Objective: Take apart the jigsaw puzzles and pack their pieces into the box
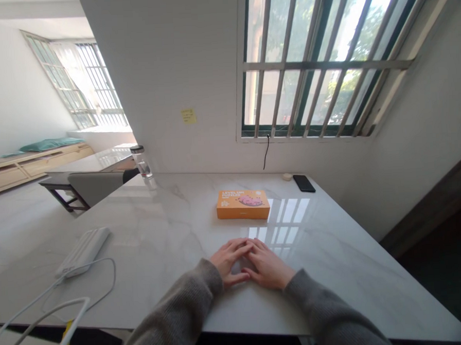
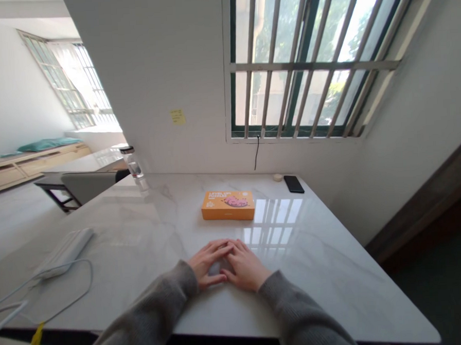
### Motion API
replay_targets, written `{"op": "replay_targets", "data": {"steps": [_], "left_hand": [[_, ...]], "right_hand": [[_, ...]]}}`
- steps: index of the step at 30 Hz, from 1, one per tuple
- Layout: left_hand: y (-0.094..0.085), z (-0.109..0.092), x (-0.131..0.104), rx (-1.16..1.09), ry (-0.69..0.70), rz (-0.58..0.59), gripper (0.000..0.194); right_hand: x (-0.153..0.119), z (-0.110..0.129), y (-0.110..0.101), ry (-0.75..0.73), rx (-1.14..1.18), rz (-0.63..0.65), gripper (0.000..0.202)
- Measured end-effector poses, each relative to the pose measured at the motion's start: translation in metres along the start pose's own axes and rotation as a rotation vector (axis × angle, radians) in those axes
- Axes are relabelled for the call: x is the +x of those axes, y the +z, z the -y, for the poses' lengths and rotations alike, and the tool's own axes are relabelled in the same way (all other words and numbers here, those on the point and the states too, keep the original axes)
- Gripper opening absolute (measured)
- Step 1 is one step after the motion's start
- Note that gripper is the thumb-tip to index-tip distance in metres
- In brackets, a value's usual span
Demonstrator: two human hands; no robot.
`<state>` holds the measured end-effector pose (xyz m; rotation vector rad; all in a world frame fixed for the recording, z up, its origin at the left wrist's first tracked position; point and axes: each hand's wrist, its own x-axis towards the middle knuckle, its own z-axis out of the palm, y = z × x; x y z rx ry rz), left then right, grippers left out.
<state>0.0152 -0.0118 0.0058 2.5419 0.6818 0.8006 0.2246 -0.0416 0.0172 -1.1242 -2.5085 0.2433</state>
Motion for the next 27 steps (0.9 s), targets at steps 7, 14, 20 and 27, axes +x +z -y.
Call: {"op": "replay_targets", "data": {"steps": [7,14,20,27], "left_hand": [[-0.0023,0.0018,-0.0004,0.002,-0.035,0.086,0.079],[-0.001,0.0004,-0.0004,0.027,-0.032,0.081,0.078],[-0.0016,-0.0009,-0.0009,0.039,-0.041,0.072,0.077],[-0.0007,0.0007,-0.0007,0.041,-0.023,0.062,0.077]], "right_hand": [[-0.001,0.0028,0.0001,0.023,0.045,0.04,0.058],[-0.0001,0.0027,0.0007,0.033,0.057,0.039,0.059],[0.0001,0.0022,0.0004,0.033,0.069,0.039,0.058],[-0.0001,0.0012,0.0009,0.035,0.07,0.034,0.057]]}}
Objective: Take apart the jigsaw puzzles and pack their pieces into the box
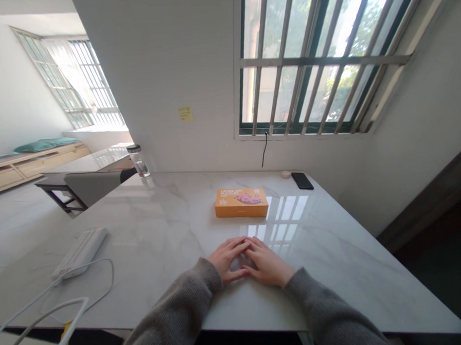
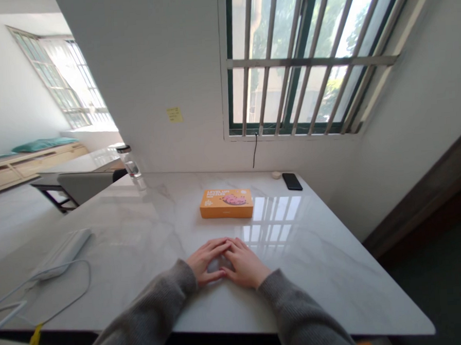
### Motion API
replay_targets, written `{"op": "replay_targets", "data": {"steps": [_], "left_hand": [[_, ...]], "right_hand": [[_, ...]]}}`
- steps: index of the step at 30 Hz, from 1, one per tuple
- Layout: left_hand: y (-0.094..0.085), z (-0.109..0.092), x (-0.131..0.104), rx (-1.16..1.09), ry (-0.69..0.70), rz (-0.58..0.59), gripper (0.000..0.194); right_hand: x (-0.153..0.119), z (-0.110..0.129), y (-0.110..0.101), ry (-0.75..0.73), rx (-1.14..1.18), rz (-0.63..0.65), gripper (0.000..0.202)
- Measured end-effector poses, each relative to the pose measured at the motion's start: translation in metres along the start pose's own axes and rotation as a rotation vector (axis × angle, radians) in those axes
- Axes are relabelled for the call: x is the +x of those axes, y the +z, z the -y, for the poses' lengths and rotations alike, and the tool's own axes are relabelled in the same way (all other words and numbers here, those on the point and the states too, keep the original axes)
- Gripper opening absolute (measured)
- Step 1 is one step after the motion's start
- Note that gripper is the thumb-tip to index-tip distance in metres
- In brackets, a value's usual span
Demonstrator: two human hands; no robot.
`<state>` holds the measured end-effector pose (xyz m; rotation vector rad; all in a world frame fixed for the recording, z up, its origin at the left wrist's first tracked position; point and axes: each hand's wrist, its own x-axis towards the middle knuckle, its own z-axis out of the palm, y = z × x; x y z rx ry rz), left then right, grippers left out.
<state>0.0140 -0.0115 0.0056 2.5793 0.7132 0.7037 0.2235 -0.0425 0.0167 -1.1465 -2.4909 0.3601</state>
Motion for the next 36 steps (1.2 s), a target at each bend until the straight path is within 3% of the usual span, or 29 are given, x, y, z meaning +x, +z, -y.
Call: {"op": "replay_targets", "data": {"steps": [8,12,15,20,23,28,36], "left_hand": [[0.001,0.002,0.0,-0.077,-0.032,-0.038,0.073],[-0.011,0.03,-0.001,-0.18,-0.307,-0.335,0.056],[-0.022,0.064,-0.002,-0.312,-0.528,-0.532,0.051],[-0.032,0.108,0.01,-0.433,-0.702,-0.682,0.049],[-0.033,0.119,0.023,-0.393,-0.715,-0.691,0.047],[-0.032,0.124,0.037,-0.322,-0.682,-0.626,0.042],[-0.027,0.118,0.033,-0.267,-0.592,-0.504,0.052]], "right_hand": [[0.0,0.001,-0.001,-0.026,0.035,-0.033,0.053],[0.005,-0.019,-0.012,-0.012,0.207,-0.104,0.035],[0.01,-0.053,-0.021,0.249,0.288,-0.323,0.029],[0.02,-0.106,-0.027,0.575,0.223,-0.595,0.043],[0.032,-0.119,-0.025,0.596,0.117,-0.607,0.048],[0.047,-0.123,-0.02,0.571,0.007,-0.531,0.037],[0.046,-0.12,-0.02,0.57,-0.042,-0.463,0.03]]}}
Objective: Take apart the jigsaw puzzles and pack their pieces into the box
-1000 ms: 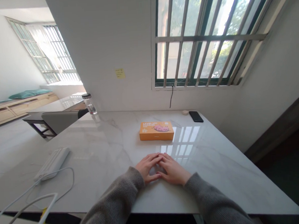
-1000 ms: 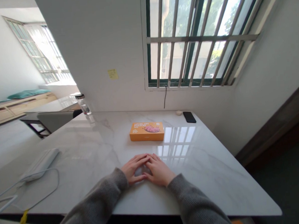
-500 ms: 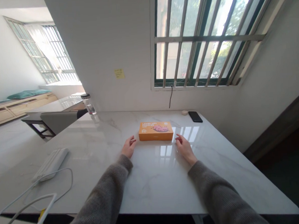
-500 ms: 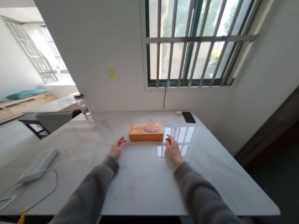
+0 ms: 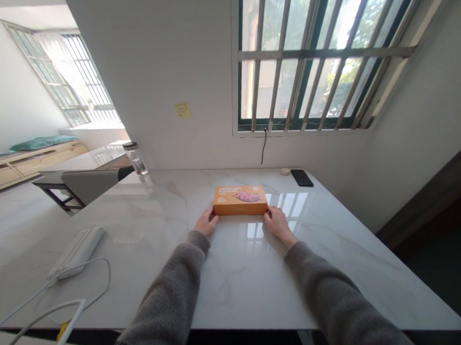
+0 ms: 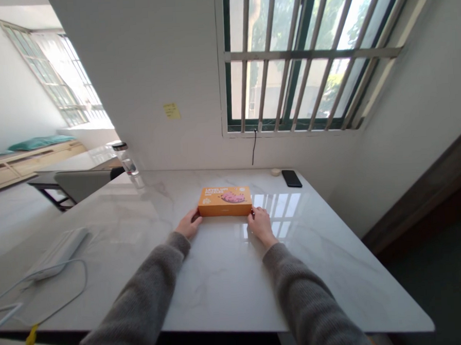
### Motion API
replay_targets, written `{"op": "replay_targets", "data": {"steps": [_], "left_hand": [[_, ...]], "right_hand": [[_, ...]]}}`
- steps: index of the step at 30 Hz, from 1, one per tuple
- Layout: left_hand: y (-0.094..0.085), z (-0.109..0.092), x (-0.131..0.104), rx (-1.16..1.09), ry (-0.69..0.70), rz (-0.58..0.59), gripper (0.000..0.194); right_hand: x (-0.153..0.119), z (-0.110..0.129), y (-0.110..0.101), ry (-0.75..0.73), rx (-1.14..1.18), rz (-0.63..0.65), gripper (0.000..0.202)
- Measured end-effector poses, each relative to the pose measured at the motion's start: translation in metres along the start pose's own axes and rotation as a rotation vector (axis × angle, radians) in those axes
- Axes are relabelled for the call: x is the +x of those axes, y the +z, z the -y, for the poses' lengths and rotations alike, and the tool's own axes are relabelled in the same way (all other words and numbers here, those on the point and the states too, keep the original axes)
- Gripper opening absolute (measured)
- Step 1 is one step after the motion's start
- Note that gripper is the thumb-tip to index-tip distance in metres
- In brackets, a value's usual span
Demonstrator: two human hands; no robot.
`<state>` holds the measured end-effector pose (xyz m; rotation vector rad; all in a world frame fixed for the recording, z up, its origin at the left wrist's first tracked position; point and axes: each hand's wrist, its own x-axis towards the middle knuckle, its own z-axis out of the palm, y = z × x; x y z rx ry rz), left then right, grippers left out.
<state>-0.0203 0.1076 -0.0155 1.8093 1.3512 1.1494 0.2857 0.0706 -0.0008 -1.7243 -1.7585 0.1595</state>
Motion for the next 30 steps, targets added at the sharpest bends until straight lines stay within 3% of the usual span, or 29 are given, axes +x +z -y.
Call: {"op": "replay_targets", "data": {"steps": [7,19,30], "left_hand": [[-0.004,-0.001,-0.023,0.046,0.035,0.034,0.052],[-0.029,-0.011,-0.131,0.158,0.071,-0.001,0.057],[-0.032,-0.023,-0.151,0.183,0.064,0.013,0.058]], "right_hand": [[-0.019,0.006,-0.014,-0.058,0.075,0.053,0.025],[-0.108,0.02,-0.045,-0.131,0.241,0.14,0.027],[-0.144,0.02,-0.047,0.002,0.382,0.052,0.039]]}}
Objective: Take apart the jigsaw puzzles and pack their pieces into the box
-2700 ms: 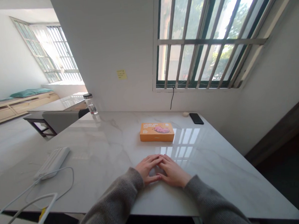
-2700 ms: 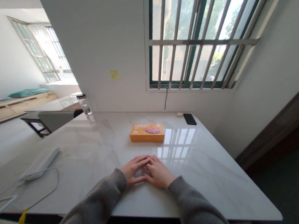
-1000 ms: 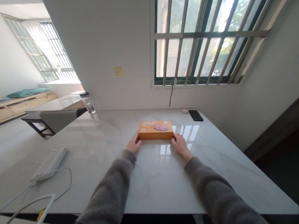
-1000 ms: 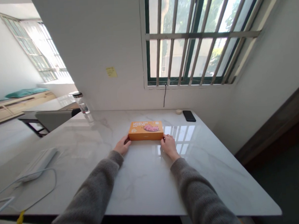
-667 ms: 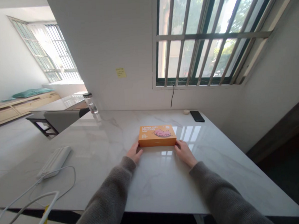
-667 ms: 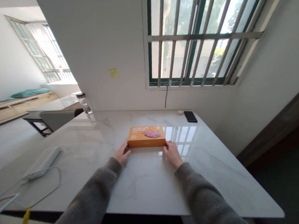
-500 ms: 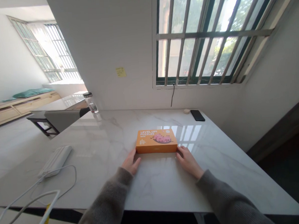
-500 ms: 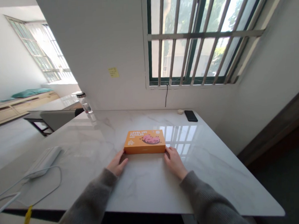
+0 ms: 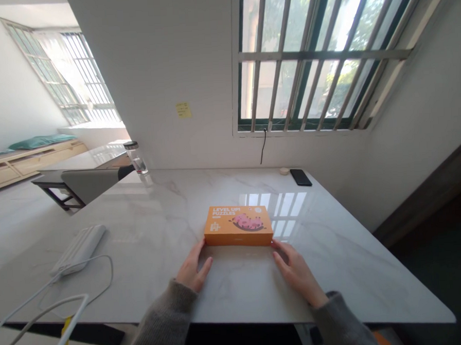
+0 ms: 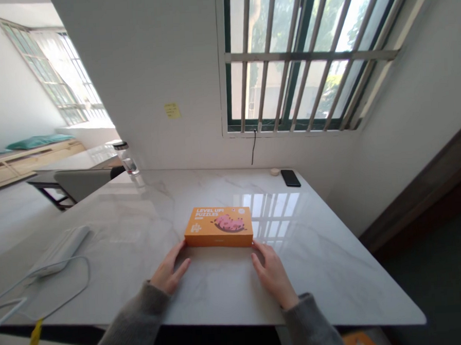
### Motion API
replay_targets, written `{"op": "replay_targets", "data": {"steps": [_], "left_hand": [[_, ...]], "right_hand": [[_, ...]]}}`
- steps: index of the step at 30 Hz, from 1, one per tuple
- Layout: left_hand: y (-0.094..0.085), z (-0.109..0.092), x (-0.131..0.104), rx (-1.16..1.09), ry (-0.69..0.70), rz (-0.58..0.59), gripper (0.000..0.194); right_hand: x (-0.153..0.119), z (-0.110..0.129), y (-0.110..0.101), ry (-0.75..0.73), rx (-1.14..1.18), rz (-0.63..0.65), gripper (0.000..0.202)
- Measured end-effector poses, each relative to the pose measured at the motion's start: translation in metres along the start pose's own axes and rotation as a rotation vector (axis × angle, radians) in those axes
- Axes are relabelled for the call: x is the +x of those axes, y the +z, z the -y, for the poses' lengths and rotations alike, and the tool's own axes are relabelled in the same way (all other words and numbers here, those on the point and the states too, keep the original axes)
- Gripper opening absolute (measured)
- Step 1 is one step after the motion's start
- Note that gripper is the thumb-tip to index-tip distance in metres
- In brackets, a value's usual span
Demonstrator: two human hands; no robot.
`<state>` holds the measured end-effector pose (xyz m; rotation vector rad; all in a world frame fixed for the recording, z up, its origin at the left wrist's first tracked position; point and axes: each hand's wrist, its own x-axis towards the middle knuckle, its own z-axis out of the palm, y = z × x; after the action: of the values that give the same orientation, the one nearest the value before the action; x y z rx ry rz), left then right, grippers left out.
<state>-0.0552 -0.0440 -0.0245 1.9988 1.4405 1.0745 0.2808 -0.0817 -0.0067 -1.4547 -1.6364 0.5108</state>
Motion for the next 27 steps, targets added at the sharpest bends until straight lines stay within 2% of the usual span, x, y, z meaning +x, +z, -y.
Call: {"op": "replay_targets", "data": {"steps": [8,14,19,22,27], "left_hand": [[-0.002,-0.006,-0.005,-0.132,0.003,0.009,0.053],[-0.003,-0.015,-0.008,-0.279,-0.06,0.004,0.046],[-0.004,-0.03,-0.009,-0.427,-0.095,-0.053,0.037],[-0.011,-0.036,-0.003,-0.41,-0.061,-0.095,0.037],[-0.028,-0.04,0.023,-0.364,0.046,-0.067,0.041]], "right_hand": [[0.001,0.006,-0.005,0.078,0.042,0.007,0.035],[0.004,0.014,-0.006,0.092,0.055,-0.012,0.021],[0.004,0.027,-0.011,0.102,0.146,0.002,0.026],[0.004,0.034,-0.014,0.1,0.241,-0.008,0.028],[0.009,0.039,-0.019,0.029,0.283,-0.05,0.028]]}}
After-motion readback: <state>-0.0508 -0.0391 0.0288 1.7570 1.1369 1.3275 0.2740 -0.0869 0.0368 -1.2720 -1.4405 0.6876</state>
